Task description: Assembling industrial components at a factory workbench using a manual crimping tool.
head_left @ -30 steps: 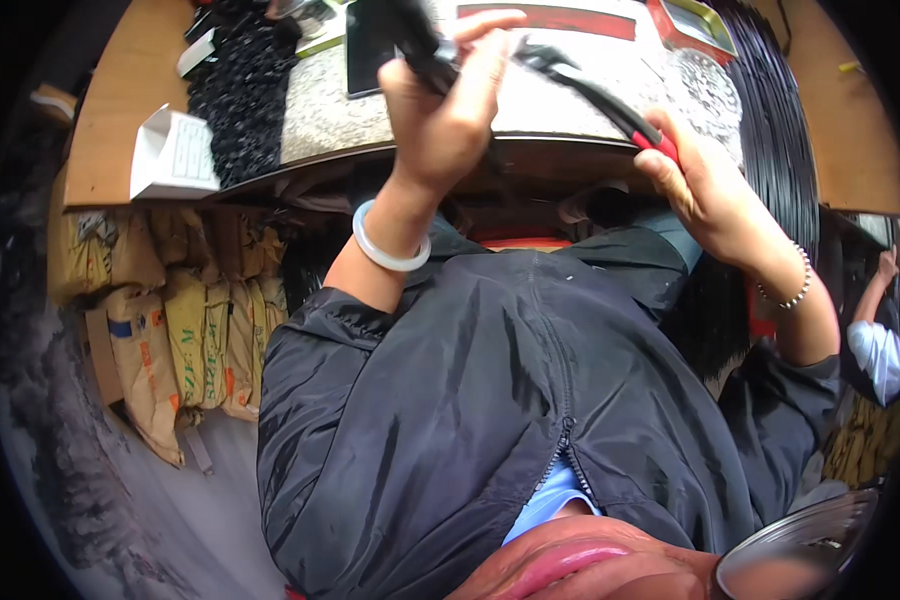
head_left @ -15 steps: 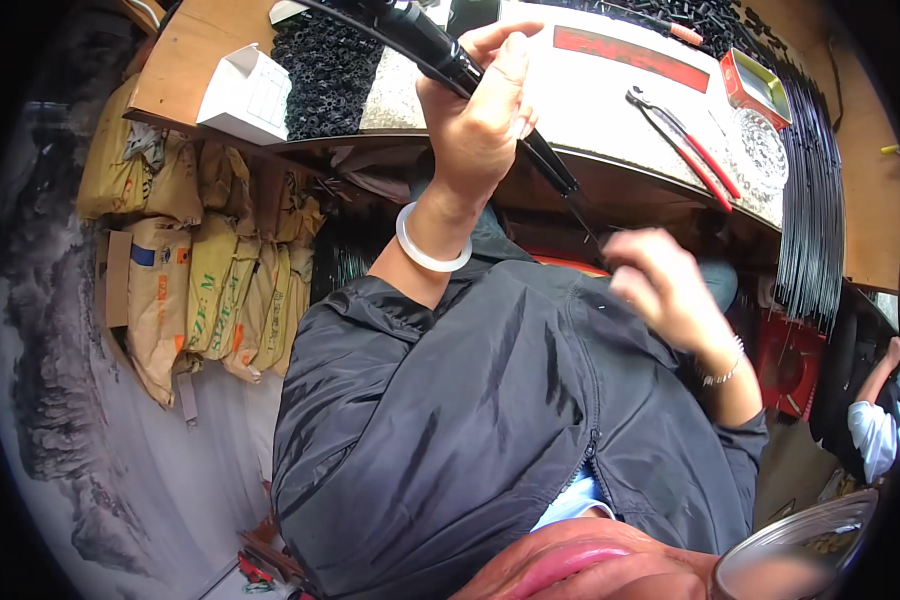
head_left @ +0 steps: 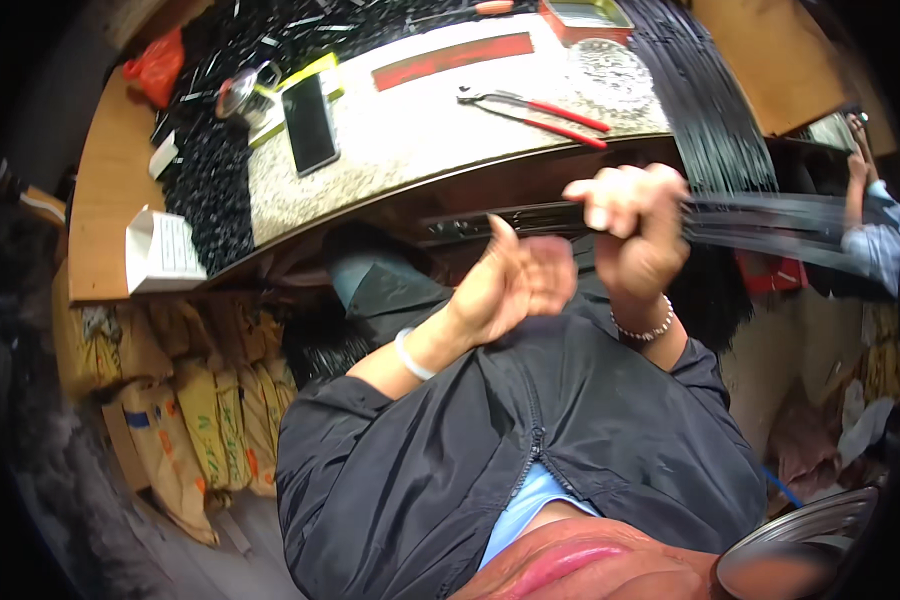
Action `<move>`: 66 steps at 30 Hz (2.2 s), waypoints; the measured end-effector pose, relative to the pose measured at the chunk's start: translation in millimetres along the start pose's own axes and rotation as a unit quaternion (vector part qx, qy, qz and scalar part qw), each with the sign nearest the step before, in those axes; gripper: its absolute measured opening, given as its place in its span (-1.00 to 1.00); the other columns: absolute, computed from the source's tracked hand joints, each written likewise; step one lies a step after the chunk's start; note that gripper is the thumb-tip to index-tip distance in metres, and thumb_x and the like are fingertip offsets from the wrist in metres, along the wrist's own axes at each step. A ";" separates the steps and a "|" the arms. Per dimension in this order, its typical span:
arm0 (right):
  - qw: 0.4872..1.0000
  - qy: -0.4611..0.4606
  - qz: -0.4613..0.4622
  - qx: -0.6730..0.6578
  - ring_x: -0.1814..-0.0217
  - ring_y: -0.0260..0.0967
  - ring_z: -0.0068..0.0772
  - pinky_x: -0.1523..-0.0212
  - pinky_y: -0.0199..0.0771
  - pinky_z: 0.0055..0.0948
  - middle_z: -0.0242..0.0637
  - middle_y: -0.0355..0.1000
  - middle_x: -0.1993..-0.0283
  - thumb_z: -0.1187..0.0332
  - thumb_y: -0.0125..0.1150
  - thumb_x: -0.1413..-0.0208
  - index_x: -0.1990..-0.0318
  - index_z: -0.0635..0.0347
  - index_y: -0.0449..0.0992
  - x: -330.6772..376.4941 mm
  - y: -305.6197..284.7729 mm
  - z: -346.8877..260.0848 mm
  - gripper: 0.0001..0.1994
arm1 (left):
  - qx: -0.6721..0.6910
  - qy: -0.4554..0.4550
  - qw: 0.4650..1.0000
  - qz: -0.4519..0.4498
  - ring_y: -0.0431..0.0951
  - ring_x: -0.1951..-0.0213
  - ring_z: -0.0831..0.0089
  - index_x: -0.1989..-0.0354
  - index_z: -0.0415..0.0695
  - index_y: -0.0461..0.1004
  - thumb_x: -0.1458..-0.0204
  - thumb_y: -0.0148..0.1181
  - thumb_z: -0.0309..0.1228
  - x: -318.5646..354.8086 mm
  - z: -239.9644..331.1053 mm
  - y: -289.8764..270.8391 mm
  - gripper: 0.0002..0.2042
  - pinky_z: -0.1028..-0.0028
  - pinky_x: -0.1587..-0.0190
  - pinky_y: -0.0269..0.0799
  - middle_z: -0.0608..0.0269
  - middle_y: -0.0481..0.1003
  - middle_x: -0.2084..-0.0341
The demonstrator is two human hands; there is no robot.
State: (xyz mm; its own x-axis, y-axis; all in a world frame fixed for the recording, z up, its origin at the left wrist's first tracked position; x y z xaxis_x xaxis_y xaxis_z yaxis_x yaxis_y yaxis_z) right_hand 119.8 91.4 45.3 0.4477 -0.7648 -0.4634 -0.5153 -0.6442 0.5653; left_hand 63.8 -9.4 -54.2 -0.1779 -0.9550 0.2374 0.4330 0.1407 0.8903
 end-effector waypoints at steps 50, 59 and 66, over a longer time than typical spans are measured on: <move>0.923 0.204 -0.319 -0.067 0.38 0.41 -0.18 0.27 0.42 -0.30 -0.01 0.42 0.46 0.05 -0.09 -0.15 -0.10 0.45 0.15 -52.3 49.8 19.3 -0.42 | -0.479 0.545 0.670 0.155 0.35 0.55 0.63 0.21 -0.29 0.32 -0.17 -0.12 -0.40 39.2 147.7 48.1 -0.81 0.66 0.45 0.29 0.29 0.37 0.59; 0.900 0.194 -0.360 -0.150 0.32 0.32 -0.40 0.21 0.34 -0.45 -0.13 0.30 0.33 -0.20 -0.31 -0.12 0.00 0.26 0.09 -38.4 59.0 15.3 -0.38 | -0.506 0.534 0.660 0.152 0.46 0.43 0.57 0.18 -0.31 0.36 -0.16 -0.09 -0.42 42.3 154.5 43.2 -0.80 0.63 0.31 0.35 0.24 0.44 0.52; 0.938 0.192 -0.266 -0.114 0.48 0.09 -0.57 0.40 0.16 -0.58 -0.25 0.21 0.43 0.10 -0.35 -0.26 -0.01 0.21 0.10 -42.8 55.4 23.8 -0.63 | -0.559 0.590 0.546 0.203 0.35 0.35 0.56 0.13 -0.32 0.39 -0.09 -0.02 -0.53 47.7 167.3 35.9 -0.80 0.61 0.25 0.31 0.20 0.35 0.32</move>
State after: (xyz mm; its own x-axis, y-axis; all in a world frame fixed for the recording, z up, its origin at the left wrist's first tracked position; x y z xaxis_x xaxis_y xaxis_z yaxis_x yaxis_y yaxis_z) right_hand 54.7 88.1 80.2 0.8495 -0.2462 -0.4666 0.0059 -0.8799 0.4751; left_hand -76.9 -6.2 54.2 0.5401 -0.5010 -0.6762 0.6118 0.7855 -0.0933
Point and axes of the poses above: each hand's wrist, its own x-axis away from the middle knuckle, its own y-axis out of the palm, z = x × y, the point moved 7 cm from there along -x, towards the middle knuckle
